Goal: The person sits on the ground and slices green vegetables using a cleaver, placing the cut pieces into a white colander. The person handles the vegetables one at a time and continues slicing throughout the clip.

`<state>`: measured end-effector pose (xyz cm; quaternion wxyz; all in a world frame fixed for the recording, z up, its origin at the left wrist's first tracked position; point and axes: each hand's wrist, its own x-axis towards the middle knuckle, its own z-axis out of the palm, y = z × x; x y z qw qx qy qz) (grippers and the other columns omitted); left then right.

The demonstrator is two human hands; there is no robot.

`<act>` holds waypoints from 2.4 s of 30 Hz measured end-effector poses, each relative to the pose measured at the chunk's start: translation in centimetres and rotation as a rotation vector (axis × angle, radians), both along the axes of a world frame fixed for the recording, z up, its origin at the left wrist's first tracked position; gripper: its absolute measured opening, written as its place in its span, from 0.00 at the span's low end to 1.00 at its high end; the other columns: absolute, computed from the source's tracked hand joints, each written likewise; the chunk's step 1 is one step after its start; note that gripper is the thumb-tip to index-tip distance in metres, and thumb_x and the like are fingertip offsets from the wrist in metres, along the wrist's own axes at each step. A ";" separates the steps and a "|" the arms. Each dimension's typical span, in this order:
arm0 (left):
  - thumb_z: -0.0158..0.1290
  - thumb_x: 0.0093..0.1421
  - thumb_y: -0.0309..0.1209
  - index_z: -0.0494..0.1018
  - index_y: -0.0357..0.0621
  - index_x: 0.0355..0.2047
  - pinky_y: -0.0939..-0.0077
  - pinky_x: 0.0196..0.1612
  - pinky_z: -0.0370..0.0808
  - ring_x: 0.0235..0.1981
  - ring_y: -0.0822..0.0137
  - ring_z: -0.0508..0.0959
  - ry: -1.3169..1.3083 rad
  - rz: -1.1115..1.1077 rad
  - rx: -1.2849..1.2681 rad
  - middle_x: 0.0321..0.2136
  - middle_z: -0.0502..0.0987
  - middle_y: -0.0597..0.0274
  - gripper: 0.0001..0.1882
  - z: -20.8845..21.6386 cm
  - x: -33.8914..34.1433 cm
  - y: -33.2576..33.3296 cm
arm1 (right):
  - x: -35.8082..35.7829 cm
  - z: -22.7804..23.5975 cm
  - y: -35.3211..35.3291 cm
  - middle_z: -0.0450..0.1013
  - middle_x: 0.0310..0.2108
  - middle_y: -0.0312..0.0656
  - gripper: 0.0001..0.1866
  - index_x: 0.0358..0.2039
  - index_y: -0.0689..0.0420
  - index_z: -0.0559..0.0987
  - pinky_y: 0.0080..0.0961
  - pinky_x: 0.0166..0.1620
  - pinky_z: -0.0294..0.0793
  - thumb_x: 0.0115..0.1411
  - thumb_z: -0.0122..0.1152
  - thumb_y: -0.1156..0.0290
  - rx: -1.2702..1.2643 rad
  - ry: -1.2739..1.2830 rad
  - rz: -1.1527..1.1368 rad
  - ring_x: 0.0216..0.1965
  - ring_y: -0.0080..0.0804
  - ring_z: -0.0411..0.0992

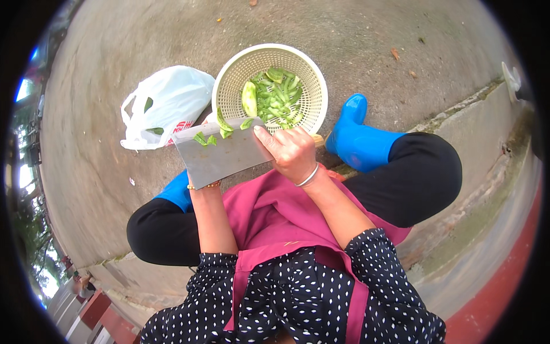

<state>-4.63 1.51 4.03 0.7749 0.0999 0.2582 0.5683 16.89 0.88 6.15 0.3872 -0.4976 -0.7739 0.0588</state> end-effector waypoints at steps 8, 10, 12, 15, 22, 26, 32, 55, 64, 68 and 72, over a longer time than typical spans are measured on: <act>0.51 0.61 0.29 0.62 0.39 0.57 0.64 0.49 0.77 0.47 0.61 0.77 -0.078 0.058 -0.127 0.51 0.73 0.51 0.24 0.6 0.2 -0.1 | -0.2 -0.4 -0.6 0.68 0.16 0.36 0.13 0.38 0.54 0.83 0.27 0.21 0.65 0.49 0.66 0.73 -0.151 0.071 0.009 0.17 0.32 0.69; 0.49 0.60 0.29 0.63 0.39 0.55 0.64 0.46 0.78 0.46 0.61 0.77 0.028 -0.017 -0.173 0.49 0.74 0.52 0.22 0.4 -0.3 0.5 | -0.4 -0.6 -0.8 0.72 0.19 0.37 0.11 0.37 0.54 0.83 0.27 0.23 0.68 0.52 0.65 0.71 -0.273 0.232 0.014 0.19 0.33 0.71; 0.48 0.57 0.25 0.64 0.38 0.52 0.64 0.40 0.79 0.41 0.60 0.78 0.213 -0.001 -0.280 0.46 0.75 0.52 0.22 1.7 0.8 1.2 | -0.7 -0.6 -1.0 0.76 0.23 0.39 0.10 0.38 0.53 0.84 0.29 0.27 0.72 0.54 0.65 0.68 -0.446 0.490 0.011 0.22 0.36 0.75; 0.47 0.56 0.23 0.63 0.38 0.52 0.65 0.39 0.80 0.40 0.61 0.79 0.328 -0.027 -0.308 0.45 0.75 0.53 0.22 1.3 0.8 1.3 | 0.6 0.4 -0.5 0.79 0.29 0.45 0.11 0.39 0.54 0.84 0.29 0.30 0.75 0.56 0.63 0.67 -1.119 0.622 0.017 0.26 0.39 0.78; 0.49 0.64 0.37 0.70 0.39 0.49 0.57 0.50 0.75 0.46 0.56 0.77 -0.072 0.143 -0.262 0.46 0.77 0.55 0.18 -1.9 -0.7 -1.0 | -0.2 0.2 -0.5 0.68 0.16 0.35 0.12 0.38 0.54 0.82 0.30 0.22 0.66 0.51 0.65 0.71 -0.236 0.041 0.021 0.18 0.33 0.71; 0.47 0.63 0.34 0.70 0.39 0.51 0.56 0.52 0.74 0.47 0.54 0.76 -0.254 0.114 -0.270 0.47 0.76 0.52 0.18 -0.9 0.0 -0.3 | -0.1 -0.9 -0.3 0.62 0.13 0.34 0.13 0.39 0.53 0.83 0.29 0.20 0.61 0.50 0.66 0.72 -0.088 0.043 0.009 0.15 0.31 0.67; 0.50 0.57 0.32 0.64 0.36 0.54 0.56 0.48 0.77 0.50 0.51 0.73 -0.403 -0.172 -0.238 0.51 0.70 0.44 0.25 -0.2 0.0 0.6 | 0.1 -2.5 -0.2 0.76 0.22 0.41 0.10 0.38 0.54 0.83 0.29 0.25 0.71 0.54 0.65 0.69 -0.306 0.077 -0.142 0.22 0.35 0.75; 0.51 0.61 0.28 0.65 0.36 0.54 0.58 0.48 0.77 0.48 0.58 0.76 -0.120 -0.014 -0.177 0.49 0.74 0.52 0.21 1.0 1.5 0.1 | 0.6 1.1 -0.1 0.59 0.12 0.31 0.20 0.42 0.54 0.81 0.26 0.19 0.57 0.45 0.69 0.76 0.046 0.110 0.163 0.13 0.26 0.62; 0.50 0.62 0.27 0.65 0.35 0.55 0.60 0.47 0.78 0.46 0.59 0.77 -0.101 -0.023 -0.154 0.48 0.75 0.53 0.21 1.3 1.2 -0.1 | 0.8 0.3 0.1 0.59 0.13 0.31 0.21 0.44 0.53 0.81 0.27 0.20 0.57 0.46 0.68 0.75 0.056 0.086 0.119 0.14 0.27 0.61; 0.50 0.62 0.26 0.65 0.35 0.55 0.61 0.47 0.79 0.45 0.60 0.78 -0.103 -0.018 -0.136 0.47 0.75 0.53 0.21 1.0 0.7 -0.2 | 1.0 0.2 0.5 0.60 0.13 0.31 0.20 0.43 0.52 0.82 0.28 0.20 0.57 0.46 0.68 0.75 0.070 0.084 0.097 0.14 0.28 0.62; 0.49 0.62 0.25 0.65 0.35 0.55 0.62 0.47 0.79 0.44 0.61 0.79 -0.105 0.005 -0.120 0.47 0.75 0.53 0.21 0.1 0.2 -0.3 | 1.5 0.2 0.6 0.60 0.14 0.32 0.16 0.40 0.51 0.82 0.29 0.22 0.60 0.47 0.67 0.73 0.015 0.002 0.024 0.16 0.30 0.65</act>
